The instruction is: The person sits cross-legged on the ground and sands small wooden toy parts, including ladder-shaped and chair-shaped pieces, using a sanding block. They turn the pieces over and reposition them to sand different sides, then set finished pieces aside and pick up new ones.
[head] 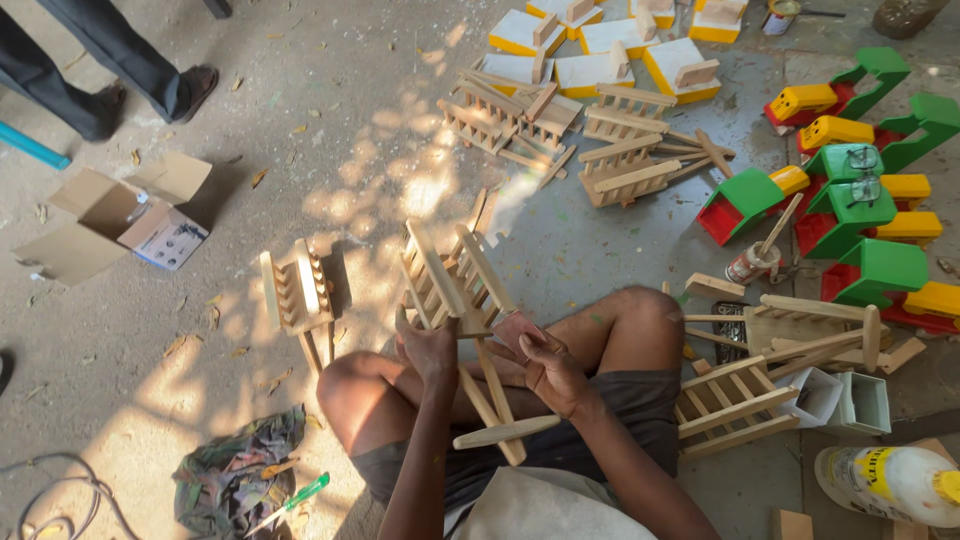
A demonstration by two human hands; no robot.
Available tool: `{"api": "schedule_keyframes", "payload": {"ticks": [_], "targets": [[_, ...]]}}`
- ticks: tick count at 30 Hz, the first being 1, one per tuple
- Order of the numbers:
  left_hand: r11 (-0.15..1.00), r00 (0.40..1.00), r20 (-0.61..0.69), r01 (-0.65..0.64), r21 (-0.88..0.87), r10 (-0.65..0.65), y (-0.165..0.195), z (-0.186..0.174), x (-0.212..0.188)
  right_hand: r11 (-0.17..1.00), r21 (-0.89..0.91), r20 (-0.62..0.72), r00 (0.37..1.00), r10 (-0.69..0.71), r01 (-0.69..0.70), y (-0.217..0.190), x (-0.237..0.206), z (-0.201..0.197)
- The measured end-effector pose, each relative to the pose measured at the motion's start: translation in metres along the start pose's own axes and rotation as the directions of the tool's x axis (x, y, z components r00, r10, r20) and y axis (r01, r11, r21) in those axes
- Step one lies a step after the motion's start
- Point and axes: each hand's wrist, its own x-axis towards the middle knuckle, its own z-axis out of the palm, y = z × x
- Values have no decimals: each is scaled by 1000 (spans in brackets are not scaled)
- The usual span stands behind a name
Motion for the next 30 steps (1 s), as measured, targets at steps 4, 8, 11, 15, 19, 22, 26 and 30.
{"api": "schedule_keyframes", "payload": {"ticks": [4,8,11,15,19,22,26,30], "targets": [[984,992,118,56,-171,-36,5,-3,-8,998,-60,2,1000,-19,19,5,2,0],[973,976,202,123,-197,-82,20,-7,-12,998,-59,9,1000,14,-14,7,2,1],[939,972,234,70,-337,11,34,-11,-12,993,-120,-41,999,-13,8,10,2,5],[931,966,214,-58,-360,144,48,-18,-12,970,-243,-22,1000,-5,0,12,5,15],[919,960,268,29,-394,85,54,-20,-13,978,-206,-27,998,-52,46,19,8,20],[883,935,315,6,-470,161,47,-19,-15,978,-183,-33,994,-107,99,28,9,18],[844,899,431,175,-508,73,24,-11,-15,953,-247,-29,982,-188,175,42,9,12],[870,845,535,277,-409,-17,-4,-8,-19,941,-330,-168,976,-140,78,52,9,3]]}}
